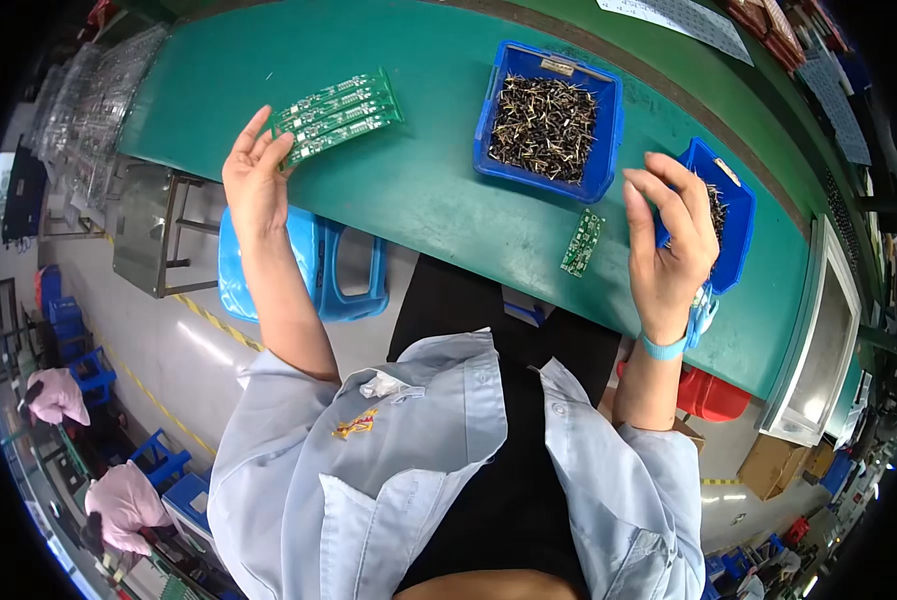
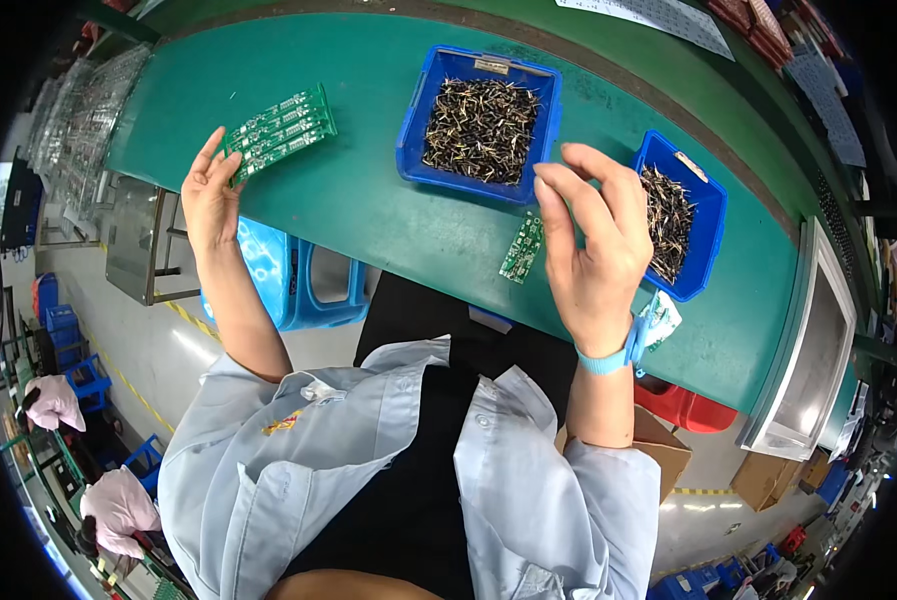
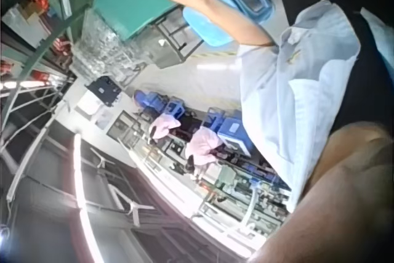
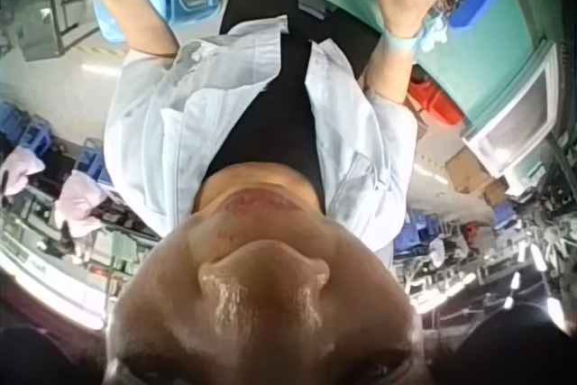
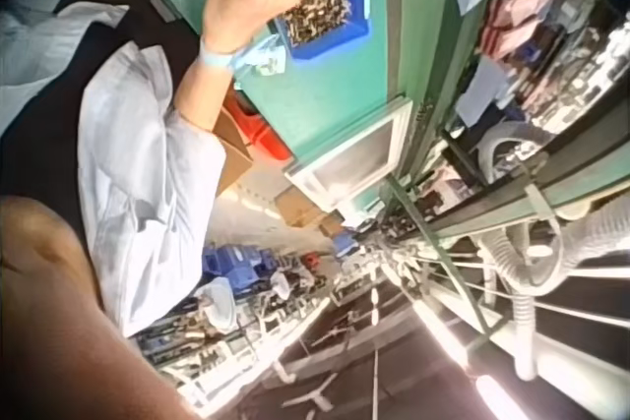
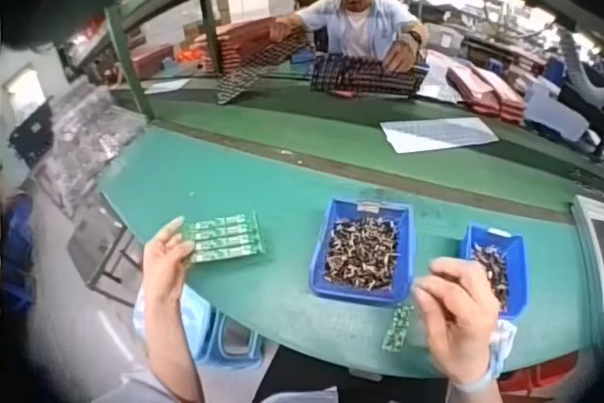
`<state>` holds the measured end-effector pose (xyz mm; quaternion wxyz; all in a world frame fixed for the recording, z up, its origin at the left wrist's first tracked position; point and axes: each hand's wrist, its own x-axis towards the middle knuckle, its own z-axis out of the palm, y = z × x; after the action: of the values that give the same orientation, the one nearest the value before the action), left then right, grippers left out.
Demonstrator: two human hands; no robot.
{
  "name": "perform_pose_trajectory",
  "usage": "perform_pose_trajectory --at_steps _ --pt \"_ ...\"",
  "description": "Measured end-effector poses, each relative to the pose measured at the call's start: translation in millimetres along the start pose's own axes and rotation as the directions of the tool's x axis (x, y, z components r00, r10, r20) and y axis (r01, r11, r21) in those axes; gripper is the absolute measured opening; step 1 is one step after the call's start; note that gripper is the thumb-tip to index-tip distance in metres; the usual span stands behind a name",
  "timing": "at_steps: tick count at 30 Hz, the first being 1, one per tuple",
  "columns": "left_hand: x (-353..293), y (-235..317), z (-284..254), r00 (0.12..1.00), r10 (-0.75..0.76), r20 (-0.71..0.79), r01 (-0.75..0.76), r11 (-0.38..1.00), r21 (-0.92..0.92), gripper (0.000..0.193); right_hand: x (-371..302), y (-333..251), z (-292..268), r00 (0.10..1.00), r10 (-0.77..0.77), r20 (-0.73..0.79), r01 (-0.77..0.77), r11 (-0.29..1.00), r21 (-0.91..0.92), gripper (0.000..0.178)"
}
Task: The person assembles circuit boards by picking electronic components from storage bins and inserting them into the boards by hand.
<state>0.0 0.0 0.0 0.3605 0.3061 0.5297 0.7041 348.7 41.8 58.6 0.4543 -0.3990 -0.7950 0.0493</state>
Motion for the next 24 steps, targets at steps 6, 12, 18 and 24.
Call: perform_pose_trajectory --at_steps 6,12,18,24 --pt "22 -20 -12 0.99 0.022 -0.136 -0.005 0.992 0.123 0.05 -23 -5 -16 0.99 0.138 0.032 -0.14 0.986 0.094 0.014" --pt "15 -18 3 0.96 0.26 -0.108 -0.103 0.681 0.725 0.047 -40 -9 -27 0.979 0.192 0.063 -0.199 0.971 0.135 0.013" --pt "11 -22 24 0.946 0.298 0.127 -0.184 0.171 0.968 0.052 -58 -11 -48 0.977 0.21 0.041 -0.214 0.963 0.163 0.014" --pt "19 -27 47 0.962 0.273 -0.008 0.019 -0.039 0.999 0.06 -72 -11 -83 0.972 0.217 -0.087 -0.2 0.965 0.169 0.013"
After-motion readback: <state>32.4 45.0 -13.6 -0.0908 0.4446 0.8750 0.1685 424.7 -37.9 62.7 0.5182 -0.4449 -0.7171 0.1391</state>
